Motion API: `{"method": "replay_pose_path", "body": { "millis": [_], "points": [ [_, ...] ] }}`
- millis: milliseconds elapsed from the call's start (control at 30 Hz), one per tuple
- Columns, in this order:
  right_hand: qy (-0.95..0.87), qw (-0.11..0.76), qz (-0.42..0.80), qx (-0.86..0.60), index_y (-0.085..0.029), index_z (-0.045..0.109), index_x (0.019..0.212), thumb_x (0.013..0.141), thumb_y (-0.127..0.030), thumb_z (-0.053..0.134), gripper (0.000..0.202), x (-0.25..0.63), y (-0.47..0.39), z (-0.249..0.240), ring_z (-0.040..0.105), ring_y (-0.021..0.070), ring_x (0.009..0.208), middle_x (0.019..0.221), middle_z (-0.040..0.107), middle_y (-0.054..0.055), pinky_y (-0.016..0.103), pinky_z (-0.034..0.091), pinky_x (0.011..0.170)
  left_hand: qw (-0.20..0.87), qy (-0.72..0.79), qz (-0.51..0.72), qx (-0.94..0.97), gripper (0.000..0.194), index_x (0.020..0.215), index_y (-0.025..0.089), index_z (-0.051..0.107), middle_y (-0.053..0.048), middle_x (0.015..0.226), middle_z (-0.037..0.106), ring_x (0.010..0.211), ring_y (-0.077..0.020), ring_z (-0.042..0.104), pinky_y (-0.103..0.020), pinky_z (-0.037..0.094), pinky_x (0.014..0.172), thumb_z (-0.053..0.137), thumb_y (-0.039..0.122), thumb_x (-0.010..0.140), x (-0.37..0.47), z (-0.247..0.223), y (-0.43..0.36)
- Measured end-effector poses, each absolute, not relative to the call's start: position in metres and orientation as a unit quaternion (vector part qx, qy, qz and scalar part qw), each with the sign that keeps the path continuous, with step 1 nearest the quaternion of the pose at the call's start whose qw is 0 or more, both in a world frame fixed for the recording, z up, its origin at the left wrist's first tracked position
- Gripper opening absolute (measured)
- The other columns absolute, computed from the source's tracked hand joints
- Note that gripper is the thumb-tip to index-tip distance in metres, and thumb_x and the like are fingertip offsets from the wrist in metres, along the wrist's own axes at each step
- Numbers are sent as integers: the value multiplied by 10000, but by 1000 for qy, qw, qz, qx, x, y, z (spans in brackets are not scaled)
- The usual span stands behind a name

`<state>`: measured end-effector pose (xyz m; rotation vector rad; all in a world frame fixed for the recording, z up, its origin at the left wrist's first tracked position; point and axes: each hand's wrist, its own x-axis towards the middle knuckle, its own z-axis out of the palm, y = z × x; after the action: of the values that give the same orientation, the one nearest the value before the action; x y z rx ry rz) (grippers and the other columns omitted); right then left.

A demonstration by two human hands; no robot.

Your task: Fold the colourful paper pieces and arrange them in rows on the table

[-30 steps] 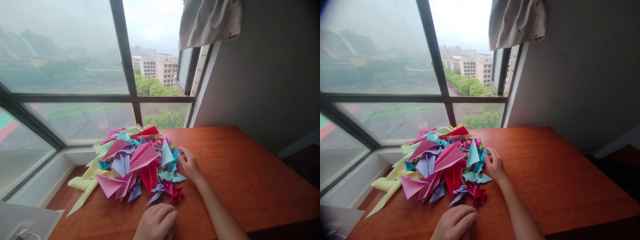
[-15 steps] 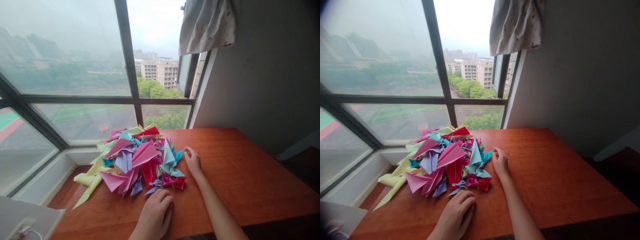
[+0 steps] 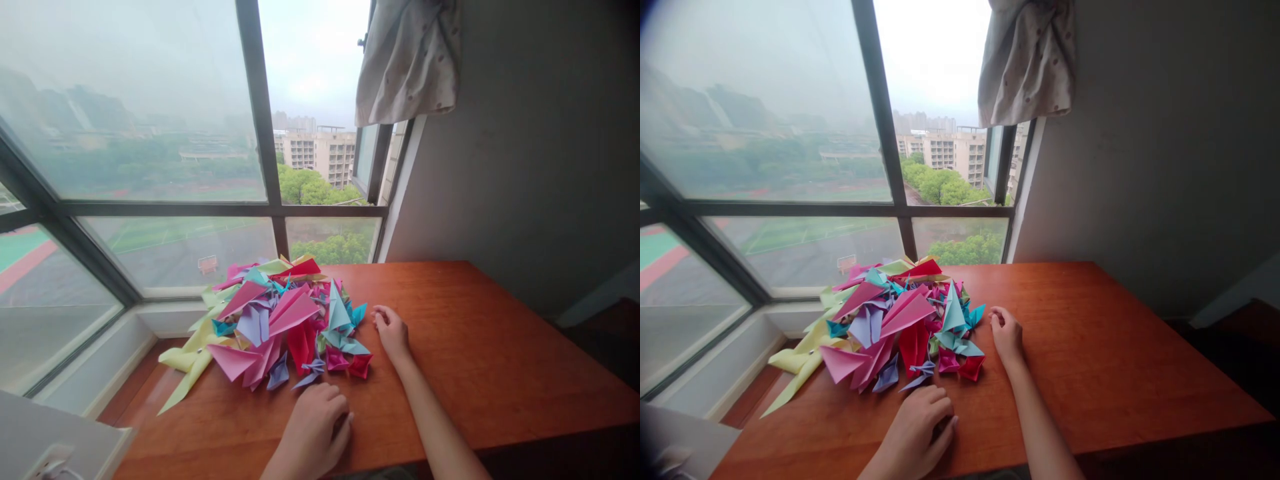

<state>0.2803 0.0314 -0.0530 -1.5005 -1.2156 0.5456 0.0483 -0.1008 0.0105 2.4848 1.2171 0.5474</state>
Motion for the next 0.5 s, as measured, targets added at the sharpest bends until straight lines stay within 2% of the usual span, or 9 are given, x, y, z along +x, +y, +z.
{"method": "replay_pose_path", "body": {
  "millis": [500],
  "points": [
    [-523, 539, 240, -615, -187, 689, 935, 802, -407, 495, 322, 281, 25, -51, 709, 246, 753, 854, 750, 80, 357, 580, 674, 154, 437, 207, 862, 137, 715, 196, 520, -14, 801, 634, 770, -177, 568, -283, 364, 670, 549, 136, 835, 49, 6, -100]
  ]
}}
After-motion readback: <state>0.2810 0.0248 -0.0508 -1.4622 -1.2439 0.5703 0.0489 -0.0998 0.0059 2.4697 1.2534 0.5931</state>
